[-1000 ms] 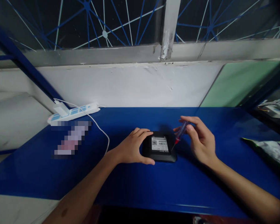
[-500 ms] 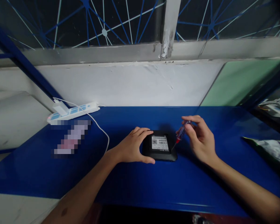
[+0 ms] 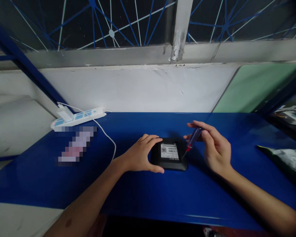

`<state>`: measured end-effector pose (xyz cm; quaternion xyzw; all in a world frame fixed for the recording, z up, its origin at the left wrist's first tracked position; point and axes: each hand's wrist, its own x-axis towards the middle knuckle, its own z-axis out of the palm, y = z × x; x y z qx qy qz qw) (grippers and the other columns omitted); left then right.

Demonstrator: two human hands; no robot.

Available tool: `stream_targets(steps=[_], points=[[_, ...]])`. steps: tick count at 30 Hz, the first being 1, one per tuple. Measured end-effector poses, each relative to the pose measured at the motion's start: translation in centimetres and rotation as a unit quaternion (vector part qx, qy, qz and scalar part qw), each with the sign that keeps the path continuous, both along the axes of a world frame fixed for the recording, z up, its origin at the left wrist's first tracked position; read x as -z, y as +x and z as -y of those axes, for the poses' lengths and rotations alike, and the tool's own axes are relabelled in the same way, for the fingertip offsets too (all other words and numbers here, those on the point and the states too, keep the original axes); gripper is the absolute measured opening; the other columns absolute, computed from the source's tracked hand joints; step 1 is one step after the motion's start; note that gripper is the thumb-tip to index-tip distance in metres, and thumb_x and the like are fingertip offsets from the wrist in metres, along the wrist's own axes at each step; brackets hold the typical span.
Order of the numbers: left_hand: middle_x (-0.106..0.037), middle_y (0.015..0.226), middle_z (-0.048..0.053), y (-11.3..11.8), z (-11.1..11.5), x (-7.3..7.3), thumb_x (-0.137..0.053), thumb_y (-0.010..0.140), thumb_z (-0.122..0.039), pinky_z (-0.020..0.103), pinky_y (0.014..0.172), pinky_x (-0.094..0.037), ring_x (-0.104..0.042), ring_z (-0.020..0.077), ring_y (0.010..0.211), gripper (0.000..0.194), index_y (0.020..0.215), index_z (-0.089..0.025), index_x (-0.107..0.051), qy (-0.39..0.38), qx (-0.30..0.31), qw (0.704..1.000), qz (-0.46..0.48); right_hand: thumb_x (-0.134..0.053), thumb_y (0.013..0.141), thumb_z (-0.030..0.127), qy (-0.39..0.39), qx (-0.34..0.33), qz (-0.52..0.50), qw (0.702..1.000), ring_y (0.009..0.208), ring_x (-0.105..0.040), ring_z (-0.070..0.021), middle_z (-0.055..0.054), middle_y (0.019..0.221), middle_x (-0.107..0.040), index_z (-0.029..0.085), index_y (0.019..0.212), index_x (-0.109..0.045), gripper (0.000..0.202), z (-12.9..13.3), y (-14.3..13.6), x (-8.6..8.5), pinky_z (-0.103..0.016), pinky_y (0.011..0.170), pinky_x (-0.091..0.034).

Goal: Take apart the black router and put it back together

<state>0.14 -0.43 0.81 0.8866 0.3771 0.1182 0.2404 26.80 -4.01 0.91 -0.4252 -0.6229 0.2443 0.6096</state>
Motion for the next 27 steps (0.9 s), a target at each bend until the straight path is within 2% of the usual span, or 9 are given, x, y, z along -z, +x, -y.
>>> stream_targets(steps=[3, 7, 10, 15, 19, 23, 27], points=[[-0.041, 0.153, 0.011, -0.07, -0.02, 0.10, -0.080, 0.061, -0.067, 0.060, 0.116, -0.033, -0.036, 0.0388, 0.139, 0.103, 0.148, -0.026, -0.040, -0.001, 0.001, 1.000, 0.001, -0.051, 0.100, 0.032, 0.012, 0.016, 0.004, 1.000, 0.077, -0.074, -0.0171, -0.005, 0.106, -0.070, 0.027, 0.127, -0.061, 0.029, -0.20, -0.03, 0.13, -0.036, 0.069, -0.064], [-0.042, 0.152, 0.011, -0.21, -0.10, 0.25, -0.080, 0.062, -0.066, 0.063, 0.114, -0.033, -0.036, 0.0397, 0.139, 0.102, 0.148, -0.028, -0.040, 0.002, 0.008, 1.000, 0.010, -0.061, 0.095, 0.028, 0.045, 0.040, 0.028, 0.998, 0.067, -0.069, -0.0131, -0.001, 0.090, -0.059, 0.028, 0.117, -0.064, 0.023, -0.36, 0.05, 0.17, -0.031, 0.060, -0.060], [-0.042, 0.153, 0.012, -0.18, -0.13, 0.23, -0.080, 0.061, -0.066, 0.064, 0.115, -0.032, -0.034, 0.0410, 0.140, 0.103, 0.148, -0.027, -0.040, 0.006, 0.006, 1.000, 0.003, -0.058, 0.096, 0.028, 0.049, 0.027, 0.033, 0.998, 0.069, -0.070, -0.0130, -0.002, 0.097, -0.059, 0.028, 0.111, -0.068, 0.018, -0.33, 0.14, 0.10, -0.031, 0.060, -0.060], [-0.043, 0.152, 0.010, -0.13, -0.02, 0.04, -0.079, 0.062, -0.066, 0.065, 0.113, -0.033, -0.036, 0.0407, 0.139, 0.101, 0.148, -0.029, -0.040, 0.003, 0.005, 1.000, 0.011, -0.043, 0.103, 0.032, 0.014, -0.004, 0.006, 1.000, 0.084, -0.075, -0.0186, -0.007, 0.118, -0.066, 0.029, 0.126, -0.064, 0.032, -0.21, 0.07, -0.02, -0.039, 0.070, -0.064], [-0.042, 0.153, 0.011, -0.23, -0.10, 0.21, -0.079, 0.062, -0.066, 0.063, 0.114, -0.033, -0.036, 0.0400, 0.139, 0.102, 0.149, -0.029, -0.039, 0.003, 0.009, 1.000, 0.011, -0.051, 0.100, 0.031, 0.011, 0.012, 0.008, 1.000, 0.077, -0.073, -0.0158, -0.003, 0.105, -0.065, 0.030, 0.129, -0.061, 0.031, -0.40, -0.04, -0.02, -0.035, 0.067, -0.062], [-0.041, 0.153, 0.011, -0.27, -0.19, 0.37, -0.080, 0.062, -0.067, 0.062, 0.115, -0.032, -0.035, 0.0395, 0.140, 0.104, 0.149, -0.027, -0.039, 0.008, 0.010, 1.000, 0.005, -0.064, 0.094, 0.030, 0.040, 0.053, 0.036, 0.997, 0.069, -0.065, -0.0121, 0.000, 0.092, -0.056, 0.029, 0.112, -0.067, 0.019, -0.66, 0.17, 0.18, -0.031, 0.062, -0.055], [-0.042, 0.153, 0.011, -0.25, -0.09, 0.24, -0.080, 0.063, -0.067, 0.060, 0.115, -0.034, -0.037, 0.0390, 0.139, 0.103, 0.148, -0.027, -0.040, 0.001, 0.006, 1.000, 0.009, -0.058, 0.097, 0.033, 0.044, 0.066, 0.071, 0.994, 0.072, -0.062, -0.0143, -0.001, 0.092, -0.055, 0.028, 0.111, -0.068, 0.018, -0.63, 0.41, 0.32, -0.033, 0.063, -0.052]])
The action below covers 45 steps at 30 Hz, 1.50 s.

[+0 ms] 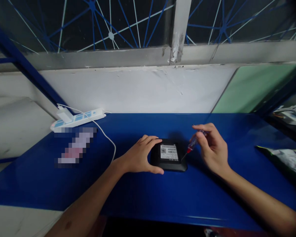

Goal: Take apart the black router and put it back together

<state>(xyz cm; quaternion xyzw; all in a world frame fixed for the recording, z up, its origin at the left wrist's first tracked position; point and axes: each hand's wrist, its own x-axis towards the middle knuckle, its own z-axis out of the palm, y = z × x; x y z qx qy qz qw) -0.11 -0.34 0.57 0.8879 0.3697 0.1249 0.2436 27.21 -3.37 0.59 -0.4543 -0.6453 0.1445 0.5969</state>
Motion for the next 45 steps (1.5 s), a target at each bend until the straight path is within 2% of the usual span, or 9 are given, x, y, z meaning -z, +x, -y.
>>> stream_targets(steps=[4, 11, 14, 19, 21, 27, 33, 39, 45], points=[[-0.042, 0.153, 0.010, 0.0, 0.0, 0.0, -0.079, 0.062, -0.067, 0.063, 0.114, -0.033, -0.036, 0.0402, 0.139, 0.103, 0.149, -0.029, -0.039, 0.000, 0.001, 1.000, 0.001, -0.045, 0.101, 0.034, -0.013, -0.026, -0.013, 0.999, 0.075, -0.065, -0.0159, -0.003, 0.098, -0.058, 0.030, 0.121, -0.065, 0.029, 0.2, -0.1, -0.1, -0.036, 0.068, -0.056], [-0.042, 0.153, 0.011, 0.2, 0.1, -0.2, -0.080, 0.062, -0.066, 0.063, 0.114, -0.033, -0.035, 0.0413, 0.140, 0.102, 0.148, -0.028, -0.041, -0.001, -0.004, 1.000, -0.006, -0.041, 0.103, 0.032, -0.038, -0.076, -0.053, 0.995, 0.080, -0.070, -0.0167, -0.005, 0.116, -0.063, 0.033, 0.130, -0.062, 0.035, 0.2, -0.2, -0.2, -0.038, 0.070, -0.061], [-0.042, 0.153, 0.010, 0.1, 0.1, -0.2, -0.080, 0.063, -0.065, 0.062, 0.115, -0.033, -0.035, 0.0406, 0.140, 0.101, 0.148, -0.028, -0.040, -0.002, -0.003, 1.000, -0.006, -0.042, 0.103, 0.031, -0.044, -0.066, -0.045, 0.996, 0.078, -0.070, -0.0153, -0.004, 0.108, -0.064, 0.033, 0.131, -0.060, 0.033, 0.1, -0.3, -0.1, -0.035, 0.069, -0.060], [-0.040, 0.154, 0.011, 0.0, 0.0, 0.0, -0.080, 0.063, -0.065, 0.062, 0.116, -0.032, -0.033, 0.0405, 0.142, 0.103, 0.149, -0.027, -0.039, 0.002, -0.001, 1.000, -0.013, -0.061, 0.095, 0.031, -0.018, -0.013, -0.022, 1.000, 0.071, -0.064, -0.0124, 0.000, 0.093, -0.058, 0.031, 0.124, -0.062, 0.029, 0.0, -0.4, 0.0, -0.030, 0.063, -0.058], [-0.040, 0.154, 0.011, 0.0, 0.0, 0.1, -0.080, 0.063, -0.066, 0.061, 0.116, -0.031, -0.034, 0.0398, 0.141, 0.103, 0.149, -0.027, -0.039, 0.003, 0.001, 1.000, -0.012, -0.061, 0.095, 0.031, -0.016, -0.022, -0.017, 0.999, 0.071, -0.064, -0.0123, 0.000, 0.093, -0.056, 0.030, 0.121, -0.064, 0.026, 0.1, -0.3, 0.0, -0.030, 0.063, -0.057], [-0.039, 0.156, 0.012, 0.0, -0.1, 0.0, -0.079, 0.063, -0.069, 0.063, 0.119, -0.025, -0.033, 0.0397, 0.142, 0.107, 0.150, -0.025, -0.037, 0.003, 0.009, 1.000, -0.021, -0.045, 0.103, 0.032, -0.053, -0.081, -0.054, 0.994, 0.082, -0.072, -0.0155, -0.005, 0.116, -0.063, 0.032, 0.133, -0.059, 0.033, 0.1, -0.4, -0.1, -0.035, 0.073, -0.061], [-0.033, 0.159, 0.013, -0.3, -0.1, -0.4, -0.077, 0.063, -0.076, 0.064, 0.117, -0.029, -0.027, 0.0405, 0.145, 0.113, 0.153, -0.025, -0.033, -0.025, 0.015, 0.999, -0.031, -0.064, 0.093, 0.032, -0.038, -0.030, -0.043, 0.998, 0.076, -0.068, -0.0128, 0.000, 0.098, -0.056, 0.033, 0.128, -0.060, 0.035, -0.1, -0.5, 0.1, -0.030, 0.068, -0.060], [-0.037, 0.156, 0.013, -0.4, 0.0, -0.3, -0.077, 0.062, -0.075, 0.063, 0.116, -0.031, -0.031, 0.0399, 0.143, 0.111, 0.151, -0.024, -0.037, -0.009, 0.015, 1.000, -0.018, -0.053, 0.099, 0.031, -0.048, -0.059, -0.009, 0.997, 0.071, -0.066, -0.0115, -0.002, 0.100, -0.060, 0.032, 0.132, -0.058, 0.033, 0.1, -0.3, -0.1, -0.031, 0.065, -0.059], [-0.044, 0.149, 0.018, 0.8, 0.4, 0.1, -0.080, 0.061, -0.070, 0.062, 0.112, -0.037, -0.038, 0.0415, 0.138, 0.115, 0.152, -0.018, -0.033, 0.028, 0.010, 0.999, 0.018, -0.058, 0.097, 0.029, -0.020, -0.008, -0.071, 0.997, 0.065, -0.064, -0.0100, -0.002, 0.100, -0.065, 0.030, 0.130, -0.060, 0.033, -0.1, -0.3, -0.6, -0.029, 0.064, -0.060]])
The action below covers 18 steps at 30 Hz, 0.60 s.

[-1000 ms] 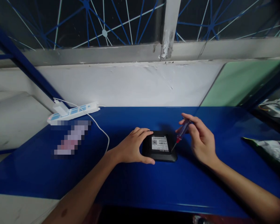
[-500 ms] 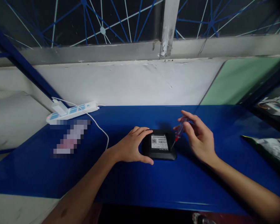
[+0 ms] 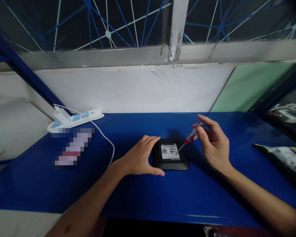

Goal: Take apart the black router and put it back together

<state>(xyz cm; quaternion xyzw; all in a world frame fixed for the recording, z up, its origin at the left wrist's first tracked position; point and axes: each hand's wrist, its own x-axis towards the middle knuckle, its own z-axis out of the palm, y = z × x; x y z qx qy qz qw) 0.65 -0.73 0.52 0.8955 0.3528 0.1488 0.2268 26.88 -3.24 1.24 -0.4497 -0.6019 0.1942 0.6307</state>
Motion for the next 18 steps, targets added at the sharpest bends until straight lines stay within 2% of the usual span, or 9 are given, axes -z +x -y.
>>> stream_targets(steps=[4, 9, 14, 18], points=[[-0.044, 0.150, 0.022, 1.1, 0.1, 0.4, -0.080, 0.058, -0.073, 0.059, 0.113, -0.037, -0.038, 0.0418, 0.138, 0.124, 0.153, -0.010, -0.030, 0.003, -0.008, 1.000, -0.010, -0.060, 0.095, 0.027, 0.003, -0.021, -0.012, 1.000, 0.074, -0.068, -0.0114, -0.002, 0.104, -0.065, 0.029, 0.126, -0.060, 0.031, 0.2, -0.9, 0.7, -0.029, 0.070, -0.062], [-0.043, 0.151, 0.021, 1.7, -0.1, 0.6, -0.077, 0.060, -0.078, 0.057, 0.115, -0.037, -0.038, 0.0401, 0.139, 0.123, 0.153, -0.012, -0.031, 0.019, 0.000, 1.000, -0.007, -0.061, 0.095, 0.026, 0.002, -0.036, 0.037, 0.999, 0.090, -0.068, -0.0144, -0.003, 0.106, -0.064, 0.031, 0.125, -0.061, 0.030, 0.7, -1.7, 1.6, -0.029, 0.076, -0.062], [-0.044, 0.151, 0.022, 1.6, -0.2, 0.7, -0.075, 0.059, -0.082, 0.058, 0.115, -0.036, -0.038, 0.0411, 0.139, 0.125, 0.152, -0.010, -0.032, 0.017, 0.000, 1.000, -0.012, -0.060, 0.096, 0.026, 0.004, -0.035, 0.039, 0.999, 0.086, -0.068, -0.0146, -0.003, 0.105, -0.064, 0.030, 0.125, -0.061, 0.029, 0.7, -1.7, 1.8, -0.029, 0.073, -0.061], [-0.045, 0.149, 0.021, 1.6, -0.2, 0.8, -0.075, 0.061, -0.079, 0.056, 0.115, -0.037, -0.040, 0.0395, 0.138, 0.120, 0.151, -0.010, -0.034, 0.023, 0.001, 1.000, -0.002, -0.061, 0.095, 0.025, 0.016, -0.015, 0.057, 0.998, 0.085, -0.068, -0.0139, -0.002, 0.104, -0.065, 0.030, 0.124, -0.061, 0.029, 0.6, -1.5, 1.8, -0.032, 0.079, -0.058]])
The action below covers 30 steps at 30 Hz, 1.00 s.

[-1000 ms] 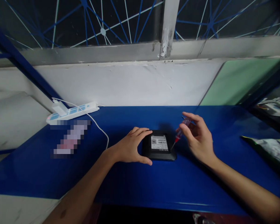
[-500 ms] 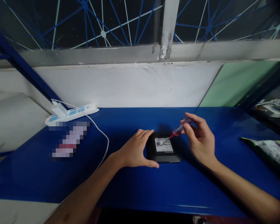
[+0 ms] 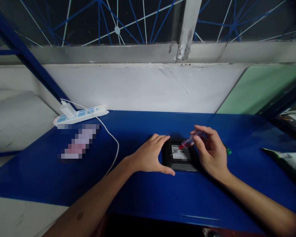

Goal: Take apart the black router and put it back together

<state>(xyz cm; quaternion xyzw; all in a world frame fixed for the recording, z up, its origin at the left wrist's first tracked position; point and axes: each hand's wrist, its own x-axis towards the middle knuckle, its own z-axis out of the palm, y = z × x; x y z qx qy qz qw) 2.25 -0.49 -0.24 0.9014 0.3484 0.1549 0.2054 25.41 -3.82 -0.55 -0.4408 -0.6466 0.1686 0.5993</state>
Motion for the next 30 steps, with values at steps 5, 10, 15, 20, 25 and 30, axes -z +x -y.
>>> stream_targets(steps=[5, 10, 15, 20, 25, 30], points=[[-0.046, 0.149, 0.020, -0.09, -0.07, 0.18, -0.076, 0.063, -0.075, 0.056, 0.113, -0.039, -0.041, 0.0388, 0.137, 0.115, 0.151, -0.014, -0.034, 0.001, 0.004, 1.000, 0.012, -0.060, 0.095, 0.025, 0.007, 0.018, 0.012, 1.000, 0.085, -0.069, -0.0148, -0.002, 0.102, -0.065, 0.029, 0.125, -0.060, 0.030, -0.11, 0.20, 0.10, -0.036, 0.086, -0.056], [-0.046, 0.148, 0.020, -0.11, -0.07, 0.08, -0.076, 0.059, -0.079, 0.056, 0.114, -0.038, -0.041, 0.0391, 0.137, 0.120, 0.150, -0.013, -0.035, -0.006, 0.001, 1.000, 0.011, -0.061, 0.095, 0.028, -0.019, -0.001, -0.002, 1.000, 0.076, -0.069, -0.0135, -0.003, 0.104, -0.067, 0.028, 0.125, -0.060, 0.030, -0.01, 0.28, 0.20, -0.032, 0.072, -0.060], [-0.047, 0.148, 0.018, -0.10, -0.10, -0.08, -0.077, 0.063, -0.073, 0.055, 0.114, -0.037, -0.042, 0.0374, 0.135, 0.109, 0.147, -0.015, -0.040, -0.006, 0.010, 1.000, 0.013, -0.051, 0.100, 0.032, -0.058, -0.064, -0.058, 0.995, 0.092, -0.075, -0.0196, -0.008, 0.126, -0.066, 0.029, 0.131, -0.059, 0.032, 0.41, 0.21, -0.38, -0.037, 0.076, -0.064], [-0.048, 0.147, 0.015, -0.19, -0.13, 0.00, -0.078, 0.064, -0.070, 0.056, 0.113, -0.037, -0.042, 0.0373, 0.135, 0.101, 0.145, -0.020, -0.044, -0.005, 0.016, 1.000, 0.020, -0.053, 0.099, 0.031, -0.055, -0.050, -0.061, 0.995, 0.094, -0.074, -0.0210, -0.008, 0.120, -0.070, 0.028, 0.133, -0.059, 0.034, 0.41, 0.21, -0.53, -0.040, 0.077, -0.065], [-0.048, 0.147, 0.016, -0.22, -0.14, 0.08, -0.079, 0.063, -0.071, 0.054, 0.115, -0.036, -0.042, 0.0373, 0.135, 0.104, 0.144, -0.016, -0.045, 0.001, 0.015, 1.000, 0.019, -0.063, 0.094, 0.026, -0.002, -0.031, -0.033, 0.999, 0.072, -0.068, -0.0139, -0.003, 0.098, -0.065, 0.029, 0.115, -0.067, 0.022, 0.11, 0.45, -0.40, -0.033, 0.067, -0.062], [-0.047, 0.148, 0.015, -0.28, -0.22, 0.18, -0.079, 0.063, -0.073, 0.054, 0.115, -0.036, -0.041, 0.0368, 0.136, 0.104, 0.145, -0.018, -0.044, -0.001, 0.018, 1.000, 0.020, -0.050, 0.100, 0.030, -0.041, -0.065, -0.028, 0.997, 0.095, -0.072, -0.0211, -0.007, 0.120, -0.065, 0.031, 0.130, -0.062, 0.032, 0.37, 0.51, -0.56, -0.039, 0.076, -0.063]])
